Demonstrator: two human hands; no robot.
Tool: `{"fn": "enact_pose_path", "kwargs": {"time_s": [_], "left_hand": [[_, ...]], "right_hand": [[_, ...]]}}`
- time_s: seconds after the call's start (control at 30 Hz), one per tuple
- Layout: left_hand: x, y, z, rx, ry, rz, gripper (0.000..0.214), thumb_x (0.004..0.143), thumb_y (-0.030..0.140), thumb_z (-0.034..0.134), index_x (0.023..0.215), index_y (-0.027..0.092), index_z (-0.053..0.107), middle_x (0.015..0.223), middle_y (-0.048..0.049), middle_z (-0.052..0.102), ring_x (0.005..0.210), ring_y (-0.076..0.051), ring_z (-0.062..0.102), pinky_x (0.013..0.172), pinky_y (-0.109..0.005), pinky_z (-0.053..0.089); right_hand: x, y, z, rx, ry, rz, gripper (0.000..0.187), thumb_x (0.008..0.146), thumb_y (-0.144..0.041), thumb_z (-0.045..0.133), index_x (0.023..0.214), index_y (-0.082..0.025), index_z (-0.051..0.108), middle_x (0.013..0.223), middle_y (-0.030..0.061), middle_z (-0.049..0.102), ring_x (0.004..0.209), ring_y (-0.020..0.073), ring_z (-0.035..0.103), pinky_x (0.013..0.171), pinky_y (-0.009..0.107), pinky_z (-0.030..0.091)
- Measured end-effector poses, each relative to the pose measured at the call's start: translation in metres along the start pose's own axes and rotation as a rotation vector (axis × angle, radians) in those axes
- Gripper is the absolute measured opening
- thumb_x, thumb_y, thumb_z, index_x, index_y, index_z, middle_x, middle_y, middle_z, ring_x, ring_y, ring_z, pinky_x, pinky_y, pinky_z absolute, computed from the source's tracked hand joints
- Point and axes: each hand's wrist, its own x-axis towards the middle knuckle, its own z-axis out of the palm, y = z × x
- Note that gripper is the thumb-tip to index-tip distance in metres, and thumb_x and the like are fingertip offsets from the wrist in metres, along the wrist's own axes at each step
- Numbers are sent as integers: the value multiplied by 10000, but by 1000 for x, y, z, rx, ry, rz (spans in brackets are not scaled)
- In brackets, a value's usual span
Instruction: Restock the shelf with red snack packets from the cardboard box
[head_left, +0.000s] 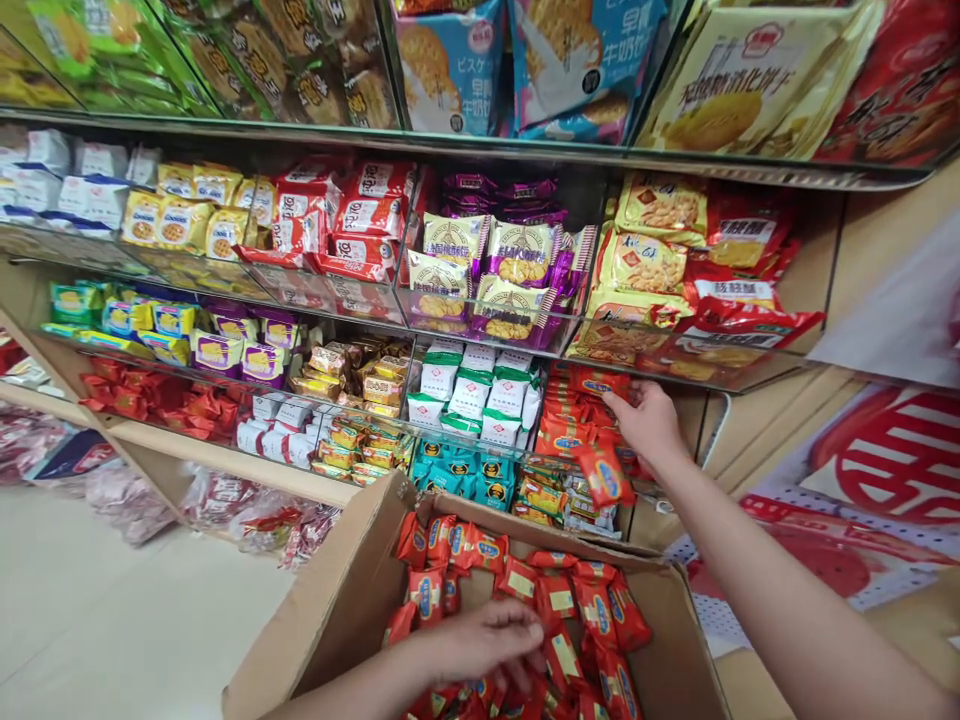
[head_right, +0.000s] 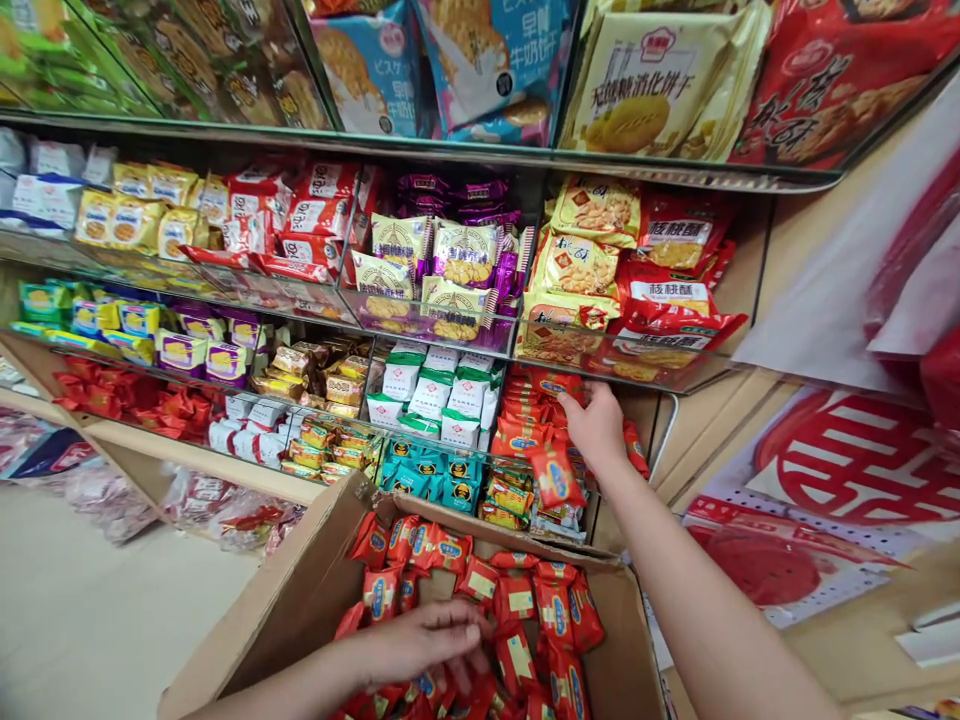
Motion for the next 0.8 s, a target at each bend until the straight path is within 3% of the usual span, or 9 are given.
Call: {"fn": "enact_pose_path", "kwargs": {"time_s": [0.13, 0.23, 0.37, 0.53, 0.8], "left_hand": [[6, -9, 1, 96, 24, -5, 527, 615, 618, 585, 927, 193, 570, 769, -10, 564, 610, -111, 503, 576, -232, 340], [13, -17, 2, 114, 83, -35, 479, 656, 492, 613, 1021, 190, 541, 738, -1, 555, 592, -106, 474, 542, -220, 331], [20, -24, 3, 259, 156, -111, 358, 677, 297, 588, 1017, 191, 559, 730, 3, 568, 545, -92, 423, 492, -204, 301], [22, -32, 1, 405, 212, -148, 351, 641, 246, 577, 989, 210, 598, 747, 5, 579, 567, -102, 420, 513, -207, 324], [25, -40, -3, 497, 134, -125, 320, 658, 340, 564, 951, 221, 614, 669, 21, 534, 528, -93, 371, 486, -200, 302]], "right_hand": [[30, -3, 22, -64, -42, 47, 355, 698, -383, 561, 954, -140, 597, 978, 131, 641, 963, 275, 563, 820, 397, 423], [47, -4, 34, -135, -91, 77, 421, 661, -422, 597, 991, -161, 605, 1116, 140, 584, 1115, 312, 463, 913, 468, 340], [59, -2, 45, -226, -175, 128, 468, 600, -465, 649, 962, -168, 634, 1138, 168, 566, 1149, 375, 415, 903, 542, 312], [62, -2, 45, -282, -233, 102, 391, 663, -462, 600, 951, -200, 644, 1079, 142, 601, 1141, 361, 429, 906, 533, 314], [63, -13, 35, -340, -252, 22, 432, 653, -457, 609, 1006, -209, 615, 1143, 141, 565, 1116, 360, 437, 936, 565, 254]]}}
